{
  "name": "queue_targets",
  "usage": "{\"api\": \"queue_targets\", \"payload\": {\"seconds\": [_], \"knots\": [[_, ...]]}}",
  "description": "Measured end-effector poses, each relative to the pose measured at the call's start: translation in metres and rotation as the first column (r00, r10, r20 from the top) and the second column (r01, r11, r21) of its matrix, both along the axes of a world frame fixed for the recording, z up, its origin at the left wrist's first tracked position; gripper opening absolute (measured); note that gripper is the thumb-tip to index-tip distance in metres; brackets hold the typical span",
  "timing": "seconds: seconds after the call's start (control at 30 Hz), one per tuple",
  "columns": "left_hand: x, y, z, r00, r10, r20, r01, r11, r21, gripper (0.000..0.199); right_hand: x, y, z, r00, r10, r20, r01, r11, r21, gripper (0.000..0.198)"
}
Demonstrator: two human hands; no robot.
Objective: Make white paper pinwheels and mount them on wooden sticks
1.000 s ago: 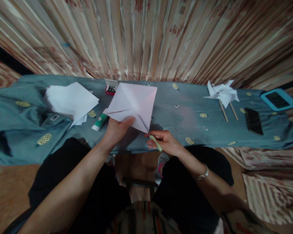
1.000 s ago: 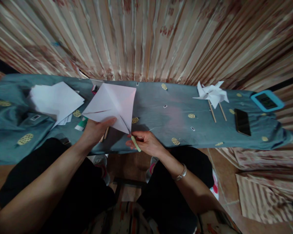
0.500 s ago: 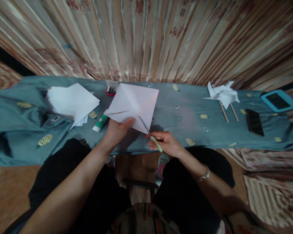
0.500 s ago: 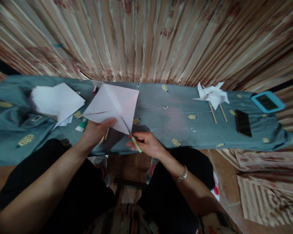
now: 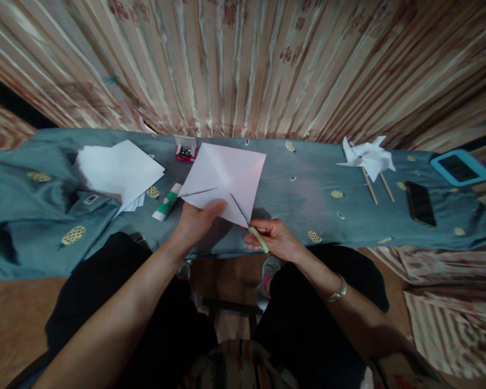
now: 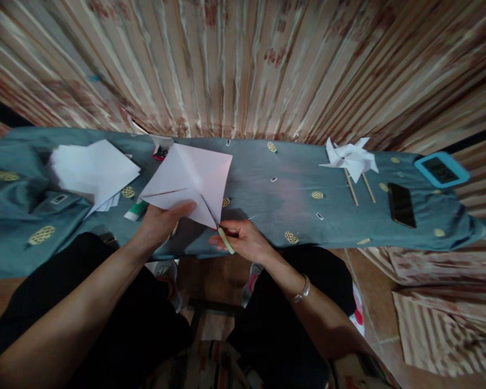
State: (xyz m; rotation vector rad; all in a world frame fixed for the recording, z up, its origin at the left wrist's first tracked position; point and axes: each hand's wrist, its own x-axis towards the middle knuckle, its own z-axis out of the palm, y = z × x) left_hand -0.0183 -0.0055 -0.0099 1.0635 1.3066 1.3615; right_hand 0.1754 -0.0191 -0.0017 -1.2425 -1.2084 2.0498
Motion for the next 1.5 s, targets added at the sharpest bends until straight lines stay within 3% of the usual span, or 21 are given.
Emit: {"api": "queue_targets", "payload": {"seconds": [0.6, 0.8, 1.17, 1.5], "knots": [[0.000, -0.003, 0.000, 0.998, -0.038, -0.055, 0.037, 0.999, -0.008, 0.047, 0.001, 0.002, 0.000, 0.999, 0.046, 0.017, -0.047, 0.996, 0.069, 0.033], [0.000, -0.003, 0.002, 0.998, -0.042, -0.046, 0.042, 0.999, -0.012, 0.035, 0.001, 0.001, -0.004, 0.999, 0.034, 0.025, -0.037, 0.993, 0.108, 0.034], [0.001, -0.004, 0.003, 0.999, -0.045, -0.024, 0.044, 0.998, -0.039, 0.052, -0.003, 0.002, -0.004, 0.999, 0.008, 0.038, -0.011, 0.997, 0.080, 0.040], [0.002, -0.005, 0.009, 0.999, -0.025, 0.032, 0.026, 0.999, -0.041, 0.030, -0.005, 0.002, -0.003, 0.999, 0.000, 0.045, -0.005, 0.995, 0.101, 0.039]]}}
